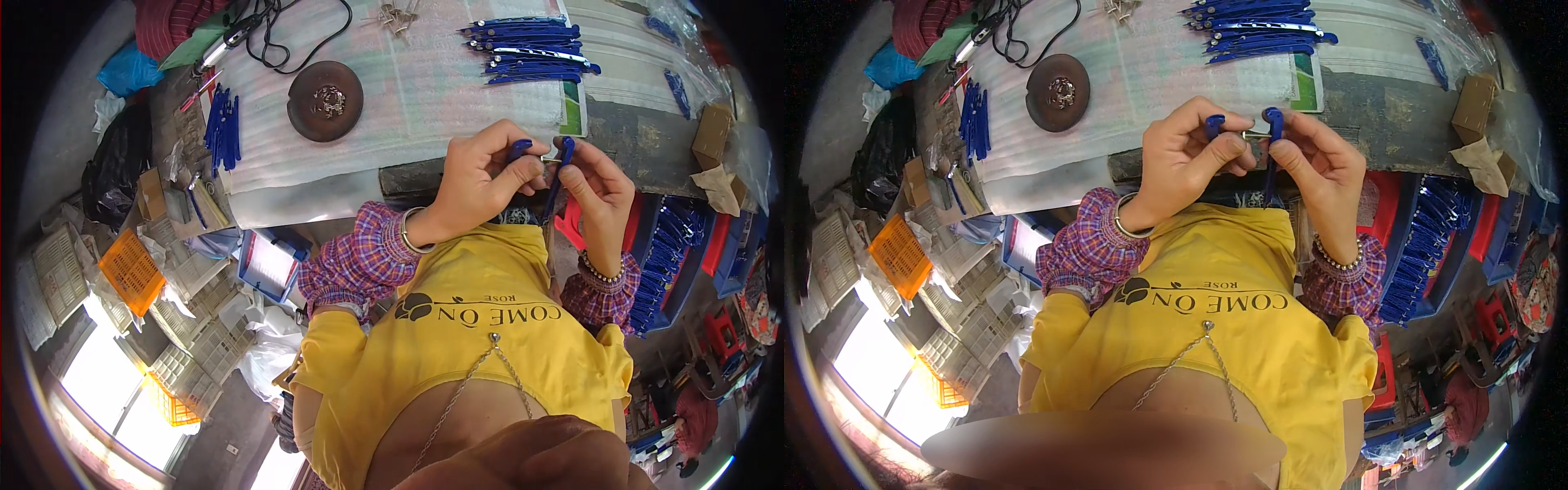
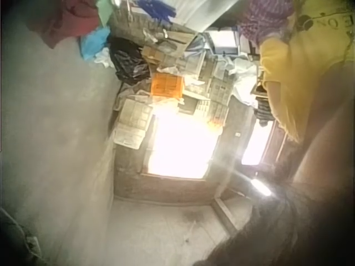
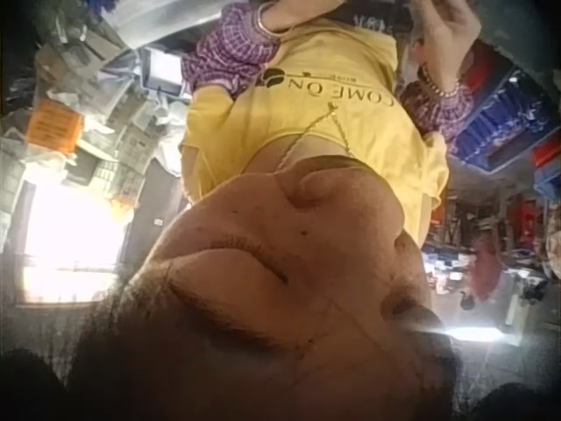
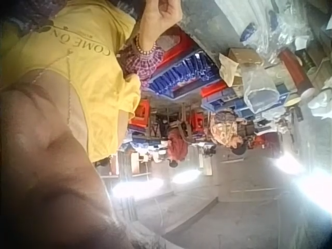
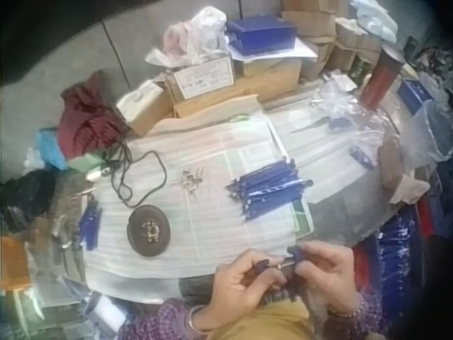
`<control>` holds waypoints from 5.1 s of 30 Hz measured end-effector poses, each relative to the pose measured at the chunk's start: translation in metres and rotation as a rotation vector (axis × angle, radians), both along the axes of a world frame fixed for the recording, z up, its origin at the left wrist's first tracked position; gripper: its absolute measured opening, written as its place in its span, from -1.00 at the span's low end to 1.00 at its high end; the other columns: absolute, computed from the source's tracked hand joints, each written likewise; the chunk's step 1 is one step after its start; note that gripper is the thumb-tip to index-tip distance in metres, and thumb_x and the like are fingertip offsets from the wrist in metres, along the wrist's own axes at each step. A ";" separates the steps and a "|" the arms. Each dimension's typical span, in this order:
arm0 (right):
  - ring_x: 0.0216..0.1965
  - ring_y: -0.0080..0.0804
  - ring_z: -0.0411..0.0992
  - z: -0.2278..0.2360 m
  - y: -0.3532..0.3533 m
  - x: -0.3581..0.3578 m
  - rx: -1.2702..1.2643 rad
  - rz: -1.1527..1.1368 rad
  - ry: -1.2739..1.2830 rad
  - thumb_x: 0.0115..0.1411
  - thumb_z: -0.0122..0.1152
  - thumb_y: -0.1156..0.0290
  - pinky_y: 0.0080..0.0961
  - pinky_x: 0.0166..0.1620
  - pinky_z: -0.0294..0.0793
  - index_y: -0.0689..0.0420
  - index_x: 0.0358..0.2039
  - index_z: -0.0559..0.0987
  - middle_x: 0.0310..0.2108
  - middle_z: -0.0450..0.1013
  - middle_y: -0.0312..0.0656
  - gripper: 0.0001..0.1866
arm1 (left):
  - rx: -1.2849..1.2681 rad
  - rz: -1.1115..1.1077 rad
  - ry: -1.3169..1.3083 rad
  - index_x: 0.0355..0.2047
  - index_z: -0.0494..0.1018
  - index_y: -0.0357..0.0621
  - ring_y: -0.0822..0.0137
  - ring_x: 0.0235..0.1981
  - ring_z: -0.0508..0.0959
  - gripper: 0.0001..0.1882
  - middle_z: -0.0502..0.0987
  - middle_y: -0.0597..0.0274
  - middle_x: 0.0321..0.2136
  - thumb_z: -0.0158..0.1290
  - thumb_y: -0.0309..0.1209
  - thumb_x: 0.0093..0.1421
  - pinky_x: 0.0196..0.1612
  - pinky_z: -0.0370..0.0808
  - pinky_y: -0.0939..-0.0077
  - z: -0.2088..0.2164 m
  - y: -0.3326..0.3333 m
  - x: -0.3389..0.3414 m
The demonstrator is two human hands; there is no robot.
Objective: Assembling small blue plastic components at a workbench.
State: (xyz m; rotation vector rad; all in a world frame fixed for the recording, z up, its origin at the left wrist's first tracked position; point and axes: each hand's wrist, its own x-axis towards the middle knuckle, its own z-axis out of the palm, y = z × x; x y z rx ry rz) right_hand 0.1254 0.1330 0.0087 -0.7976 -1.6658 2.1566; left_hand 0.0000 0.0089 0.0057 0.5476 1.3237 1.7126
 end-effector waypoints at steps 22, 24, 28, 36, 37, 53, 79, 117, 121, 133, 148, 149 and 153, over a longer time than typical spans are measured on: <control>-0.36 -0.48 0.50 -0.019 -0.002 0.007 -0.379 -0.097 0.052 0.11 0.18 0.49 -0.61 -0.28 0.49 0.29 -0.24 0.50 -0.39 0.51 -0.18 -0.79 | -0.088 -0.038 0.187 -0.30 0.43 -0.36 0.50 -0.53 0.53 -0.88 0.52 0.19 -0.55 -0.02 -0.59 0.14 -0.47 0.50 0.67 0.007 0.005 0.002; -0.36 -0.50 0.49 -0.014 -0.005 0.004 -0.326 -0.136 0.052 0.09 0.19 0.54 -0.64 -0.28 0.47 0.30 -0.26 0.52 -0.39 0.51 -0.18 -0.81 | -0.089 -0.039 0.191 -0.30 0.43 -0.36 0.50 -0.53 0.53 -0.88 0.52 0.19 -0.55 -0.02 -0.59 0.14 -0.47 0.50 0.68 0.006 0.006 0.002; -0.35 -0.53 0.47 -0.010 -0.011 0.005 -0.028 -0.199 0.027 0.05 0.20 0.60 -0.67 -0.29 0.44 0.32 -0.30 0.53 -0.40 0.50 -0.20 -0.83 | -0.097 0.014 -0.004 -0.37 0.42 -0.34 0.56 -0.61 0.49 -0.92 0.50 0.24 -0.63 -0.02 -0.58 0.12 -0.54 0.43 0.68 0.006 0.006 0.003; -0.53 -0.59 0.42 -0.020 0.017 0.010 -0.379 0.085 -0.115 0.06 0.20 0.50 -0.71 -0.41 0.40 0.28 -0.26 0.53 -0.46 0.50 -0.23 -0.79 | 0.126 -0.026 0.934 -0.40 0.40 -0.23 0.07 -0.55 0.48 -0.79 0.46 0.07 -0.58 0.07 -0.62 -0.13 -0.50 0.40 0.34 -0.003 0.008 -0.001; -0.53 -0.59 0.42 -0.024 0.020 0.010 -0.379 0.084 -0.114 0.06 0.20 0.50 -0.71 -0.41 0.40 0.28 -0.26 0.53 -0.46 0.50 -0.23 -0.79 | 0.127 -0.026 0.935 -0.40 0.40 -0.23 0.07 -0.55 0.48 -0.79 0.46 0.07 -0.58 0.07 -0.62 -0.13 -0.50 0.40 0.34 -0.003 0.007 -0.002; -0.49 -0.53 0.46 -0.017 0.004 0.004 -0.311 -0.013 -0.002 0.11 0.13 0.57 -0.72 -0.46 0.46 0.30 0.06 0.34 -0.32 0.48 -0.12 -0.53 | -0.005 -0.005 0.598 -0.37 0.46 -0.26 0.32 -0.49 0.59 -0.88 0.56 0.12 -0.52 0.07 -0.62 0.04 -0.47 0.48 0.58 -0.003 0.004 -0.011; -0.79 -0.71 0.19 0.001 -0.007 0.002 -0.041 -0.110 -0.251 0.10 0.08 0.57 -0.74 -0.75 0.03 0.26 -0.58 0.49 -0.72 0.34 -0.34 -0.86 | 0.025 -0.028 0.233 -0.30 0.43 -0.39 0.43 -0.45 0.56 -0.88 0.55 0.11 -0.51 -0.02 -0.68 0.13 -0.36 0.52 0.64 -0.014 -0.005 0.007; -0.74 -0.83 0.20 -0.009 -0.013 -0.001 -0.167 0.218 -0.209 0.19 0.06 0.43 -0.87 -0.73 0.05 0.27 -0.25 0.51 -0.52 0.51 -0.24 -0.81 | -0.028 0.113 -0.104 -0.32 0.40 -0.34 0.49 -0.56 0.53 -0.89 0.52 0.19 -0.56 0.03 -0.55 0.15 -0.50 0.50 0.70 -0.014 -0.002 -0.010; -0.78 -0.80 0.21 -0.002 -0.016 0.006 -0.216 0.250 -0.233 0.21 0.03 0.40 -0.86 -0.74 0.09 0.29 -0.24 0.53 -0.55 0.52 -0.21 -0.77 | -0.062 0.063 -0.066 -0.27 0.40 -0.31 0.47 -0.53 0.52 -0.86 0.53 0.16 -0.53 0.02 -0.51 0.18 -0.43 0.48 0.68 -0.016 -0.002 -0.013; -0.68 -0.74 0.32 0.036 0.000 0.006 0.031 0.390 0.032 0.15 0.02 0.55 -0.84 -0.66 0.28 0.27 -0.09 0.50 -0.18 0.50 -0.10 -0.70 | -0.092 -0.020 -0.070 -0.28 0.41 -0.32 0.45 -0.51 0.54 -0.86 0.53 0.15 -0.55 0.04 -0.51 0.17 -0.44 0.49 0.66 -0.016 -0.011 -0.010; -0.61 -0.74 0.28 -0.036 0.018 -0.007 0.532 0.380 -0.016 0.09 0.11 0.55 -0.78 -0.59 0.20 0.24 -0.19 0.53 -0.36 0.52 -0.26 -0.77 | 0.052 -0.010 -0.470 -0.25 0.38 -0.32 0.38 -0.56 0.51 -0.82 0.51 0.06 -0.53 0.02 -0.46 0.18 -0.48 0.46 0.60 -0.008 -0.015 -0.027; -0.60 -0.74 0.29 -0.035 0.012 -0.003 0.399 0.415 -0.104 0.10 0.13 0.53 -0.78 -0.57 0.20 0.25 -0.20 0.53 -0.42 0.53 -0.27 -0.78 | 0.047 0.006 -0.434 -0.22 0.37 -0.31 0.37 -0.54 0.51 -0.81 0.51 0.06 -0.52 0.01 -0.46 0.19 -0.46 0.47 0.60 -0.010 -0.014 -0.029; -0.58 -0.74 0.29 -0.032 -0.010 -0.003 -0.092 0.335 -0.154 0.15 0.11 0.47 -0.80 -0.53 0.24 0.27 -0.24 0.54 -0.46 0.53 -0.26 -0.81 | 0.015 -0.001 -0.397 -0.11 0.33 -0.28 0.35 -0.45 0.52 -0.75 0.51 0.06 -0.44 -0.02 -0.46 0.21 -0.34 0.49 0.57 -0.011 -0.008 -0.033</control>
